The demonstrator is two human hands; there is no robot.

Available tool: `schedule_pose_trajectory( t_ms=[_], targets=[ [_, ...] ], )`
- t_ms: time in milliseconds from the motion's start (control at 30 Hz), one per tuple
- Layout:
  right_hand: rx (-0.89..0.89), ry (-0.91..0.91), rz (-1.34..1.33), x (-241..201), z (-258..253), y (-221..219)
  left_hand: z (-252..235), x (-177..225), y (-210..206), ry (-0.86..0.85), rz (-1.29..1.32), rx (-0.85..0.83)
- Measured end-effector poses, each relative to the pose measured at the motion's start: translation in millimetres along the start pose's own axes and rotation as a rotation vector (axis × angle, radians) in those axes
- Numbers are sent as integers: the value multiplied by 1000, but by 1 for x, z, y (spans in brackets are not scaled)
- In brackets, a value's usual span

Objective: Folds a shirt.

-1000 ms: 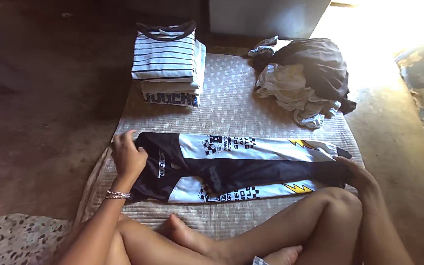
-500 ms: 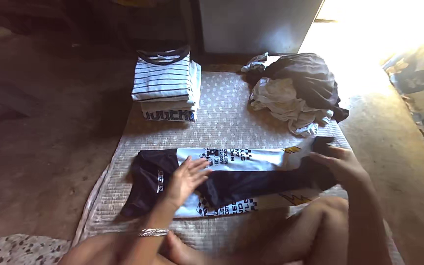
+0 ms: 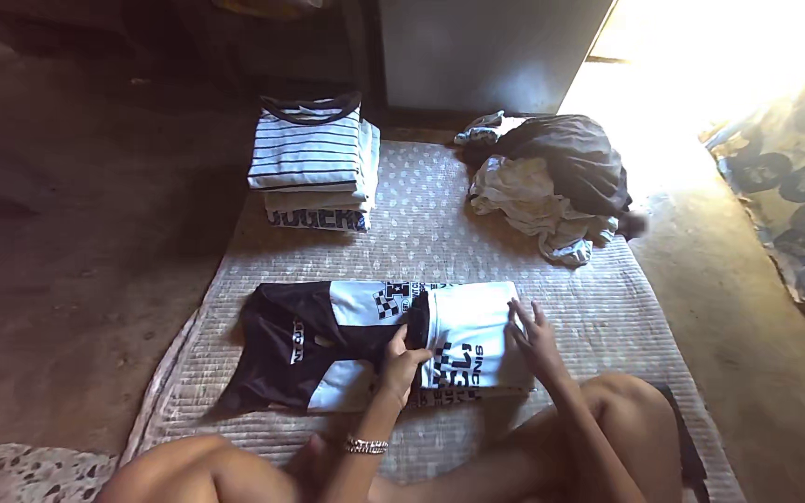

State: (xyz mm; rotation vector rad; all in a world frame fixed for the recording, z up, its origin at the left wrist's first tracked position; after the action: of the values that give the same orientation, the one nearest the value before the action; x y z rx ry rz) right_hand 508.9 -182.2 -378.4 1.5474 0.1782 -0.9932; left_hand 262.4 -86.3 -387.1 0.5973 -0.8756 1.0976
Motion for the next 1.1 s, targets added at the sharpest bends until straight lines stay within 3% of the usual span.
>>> schedule_pose_trajectory(
  t_ms=[100, 200, 267, 333, 400, 500, 567, 633, 767, 867, 933, 967, 1067, 1100],
  targets=[
    [-120, -48, 82, 1, -1, -25, 14, -2, 18, -3, -468, 171],
    [-15, -67, 71, -4, -9, -21, 36, 38, -9, -461, -779, 342],
    [86, -136, 14, 1, -6, -14, 34, 33, -40, -643, -934, 207],
    [133, -200, -81, 11, -2, -6, 11, 3, -56, -491, -1129, -13],
    [78, -290, -217, 25, 1, 0, -4, -13, -55, -399, -1210, -52],
    [-173, -449, -471, 39, 5, -21, -4, -13, -54, -325, -1196, -58],
    [-208, -430, -720, 30, 5, -29, 0, -11, -56, -327, -1145, -64],
    [-139, -376, -852, 22, 10, -9, 9, -4, -62, -373, -976, -93],
    [126, -33, -749, 18, 57, 98, 49, 23, -61, -474, -554, -180],
    [304, -175, -720, 13, 63, 155, 58, 27, -48, -229, -156, -321],
    [249, -192, -699, -24, 57, 153, 47, 13, -42, 80, 189, -439],
    [138, -166, -707, -50, 54, 139, 38, 8, -42, 177, 324, -508],
    [-203, -33, -642, -107, 40, 83, 3, 1, -40, 272, 519, -587],
    [-211, -26, -531, -109, 34, 75, -9, -2, -37, 265, 478, -533]
  ],
)
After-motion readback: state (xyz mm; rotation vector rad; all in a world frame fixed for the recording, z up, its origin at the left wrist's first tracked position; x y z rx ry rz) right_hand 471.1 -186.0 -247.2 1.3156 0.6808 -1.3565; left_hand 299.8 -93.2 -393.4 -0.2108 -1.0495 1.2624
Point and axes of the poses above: each hand's wrist, its own z-axis away from the middle knuckle, its own y-axis out of the back of the hand, x = y × z, the point moved 10 cm from there along -z, towards the middle knuckle, and after that the axes turned 5 degrees about y, right-handed, at the moved point
